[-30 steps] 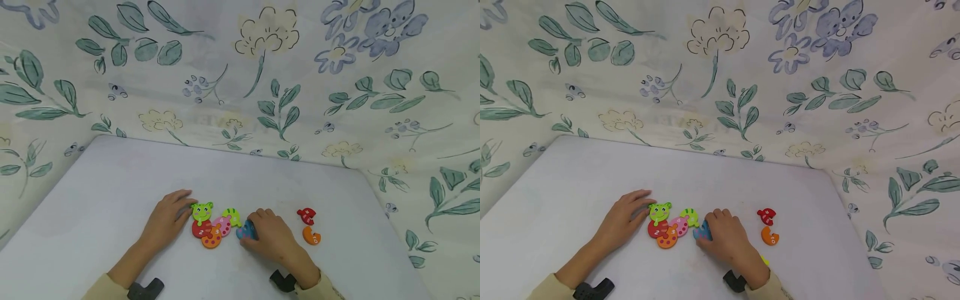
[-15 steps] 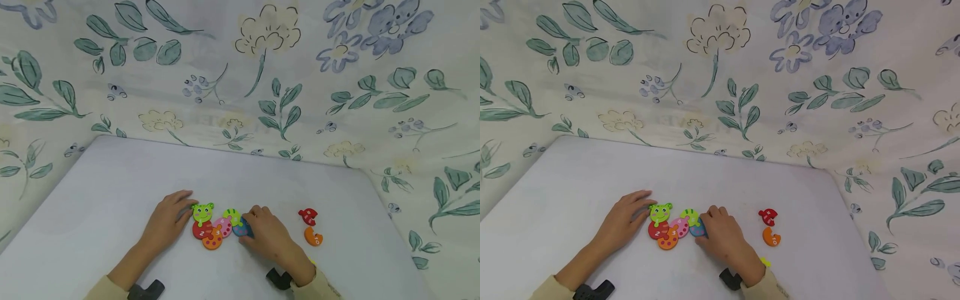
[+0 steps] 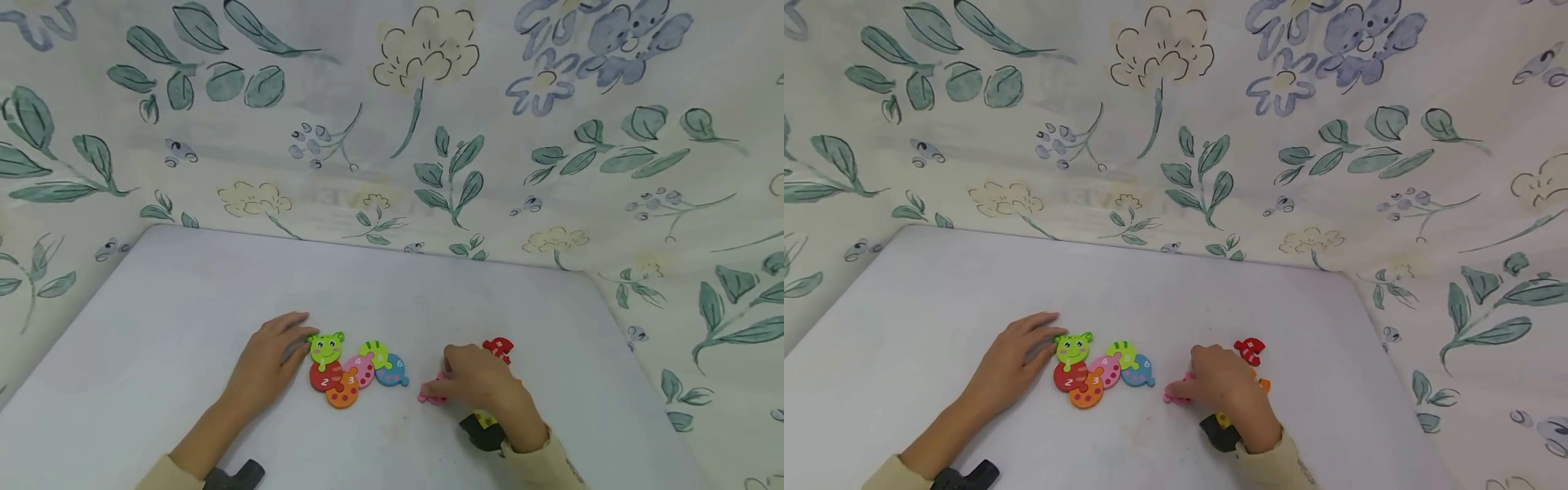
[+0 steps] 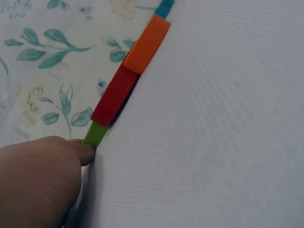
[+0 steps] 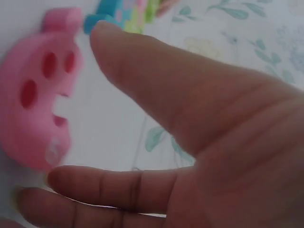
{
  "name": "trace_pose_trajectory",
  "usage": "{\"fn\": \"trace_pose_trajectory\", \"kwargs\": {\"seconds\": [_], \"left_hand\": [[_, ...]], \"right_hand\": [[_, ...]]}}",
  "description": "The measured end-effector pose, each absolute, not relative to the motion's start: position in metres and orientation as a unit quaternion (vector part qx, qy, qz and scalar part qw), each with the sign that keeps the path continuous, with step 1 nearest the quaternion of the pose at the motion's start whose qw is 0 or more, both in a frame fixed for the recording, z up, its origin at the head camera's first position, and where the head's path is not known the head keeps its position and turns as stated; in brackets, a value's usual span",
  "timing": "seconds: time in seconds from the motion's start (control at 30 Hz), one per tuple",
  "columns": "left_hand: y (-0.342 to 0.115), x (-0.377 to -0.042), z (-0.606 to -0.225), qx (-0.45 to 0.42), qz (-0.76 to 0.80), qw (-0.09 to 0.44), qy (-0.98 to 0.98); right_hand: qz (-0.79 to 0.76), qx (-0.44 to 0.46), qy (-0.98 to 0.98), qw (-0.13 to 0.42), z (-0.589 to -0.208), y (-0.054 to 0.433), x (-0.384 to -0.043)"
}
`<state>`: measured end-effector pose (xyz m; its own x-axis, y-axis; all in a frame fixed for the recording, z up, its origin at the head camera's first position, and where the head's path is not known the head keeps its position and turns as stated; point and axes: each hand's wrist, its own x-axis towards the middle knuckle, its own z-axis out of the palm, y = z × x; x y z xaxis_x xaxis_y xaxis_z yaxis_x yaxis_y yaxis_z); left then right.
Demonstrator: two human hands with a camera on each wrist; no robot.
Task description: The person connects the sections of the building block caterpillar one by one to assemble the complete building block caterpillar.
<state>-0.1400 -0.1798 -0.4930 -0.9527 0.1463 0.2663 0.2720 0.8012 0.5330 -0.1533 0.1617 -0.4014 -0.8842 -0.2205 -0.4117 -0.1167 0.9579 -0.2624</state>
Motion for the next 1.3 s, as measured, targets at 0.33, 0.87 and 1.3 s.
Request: {"fn": "trace_pose_trajectory", "kwargs": {"seconds": [0.33, 0.87, 1.3], "left_hand": [[-0.176, -0.143, -0.494, -0.117, -0.304, 0.104, -0.940], [-0.182, -0.143, -0.492, -0.120, -0.302, 0.123, -0.938], [-0.178, -0.140, -0.493, -0.113, -0.309, 0.101, -0.939]], "right_hand": [[-0.102, -0.097, 0.963, 0.228, -0.409, 0.163, -0.152], [-0.293, -0.191, 0.911, 0.221, -0.404, 0.232, -0.128], [-0.144, 0.018, 0.965, 0.218, -0.413, 0.232, -0.097]]}}
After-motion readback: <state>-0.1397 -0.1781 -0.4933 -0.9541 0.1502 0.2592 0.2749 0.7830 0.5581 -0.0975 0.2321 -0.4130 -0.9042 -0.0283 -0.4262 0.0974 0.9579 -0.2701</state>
